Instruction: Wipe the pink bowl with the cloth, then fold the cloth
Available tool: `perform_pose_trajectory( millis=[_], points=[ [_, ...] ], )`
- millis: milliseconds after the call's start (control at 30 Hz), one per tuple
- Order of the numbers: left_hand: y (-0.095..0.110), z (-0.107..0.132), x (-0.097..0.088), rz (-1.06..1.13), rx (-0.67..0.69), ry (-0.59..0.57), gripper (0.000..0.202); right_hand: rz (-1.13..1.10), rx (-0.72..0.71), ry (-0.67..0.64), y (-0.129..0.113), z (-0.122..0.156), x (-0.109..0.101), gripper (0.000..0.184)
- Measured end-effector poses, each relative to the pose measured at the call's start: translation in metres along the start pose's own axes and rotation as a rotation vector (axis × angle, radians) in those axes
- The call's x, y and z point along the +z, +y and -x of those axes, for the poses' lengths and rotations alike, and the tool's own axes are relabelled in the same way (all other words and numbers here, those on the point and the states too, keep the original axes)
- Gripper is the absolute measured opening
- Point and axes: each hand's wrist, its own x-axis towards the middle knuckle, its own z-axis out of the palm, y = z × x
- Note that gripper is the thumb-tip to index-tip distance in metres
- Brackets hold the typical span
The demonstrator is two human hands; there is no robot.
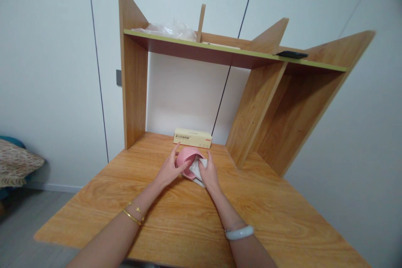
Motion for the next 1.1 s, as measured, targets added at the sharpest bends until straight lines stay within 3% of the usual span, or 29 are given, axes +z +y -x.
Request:
perform_pose_trajectory(
  millis=[100, 233, 433, 633, 833, 967, 1100],
  points=[
    [-0.005, 0.001, 0.008, 0.089, 0.048, -0.041, 0.086, -0.117, 0.021, 0.055, 0.000, 0.000, 0.004, 0.053],
    [-0.003, 0.003, 0.013, 0.104, 0.101, -0.060, 0.086, -0.204, 0.016, 0.009, -0.001, 0.001, 0.008, 0.050],
    [0.004, 0.003, 0.002, -0.112, 0.045, -0.036, 0.080, 0.124, 0.076, 0.017, -0.014, 0.001, -0.006, 0.065],
    [0.009, 0.005, -0.001, -0.254, 0.093, -0.086, 0.084, 0.373, 0.023, 0.006, -0.023, 0.002, -0.017, 0.066],
    [0.009, 0.005, -0.003, -0.223, 0.115, -0.100, 0.077, 0.200, 0.025, -0.060, -0.012, 0.002, -0.008, 0.060],
    [0.004, 0.002, 0.001, -0.110, 0.090, -0.010, 0.068, 0.043, 0.019, -0.002, -0.007, 0.001, -0.003, 0.057],
    [0.000, 0.002, 0.008, 0.019, 0.080, 0.008, 0.079, -0.093, 0.052, 0.057, -0.004, 0.000, 0.000, 0.055]
  ],
)
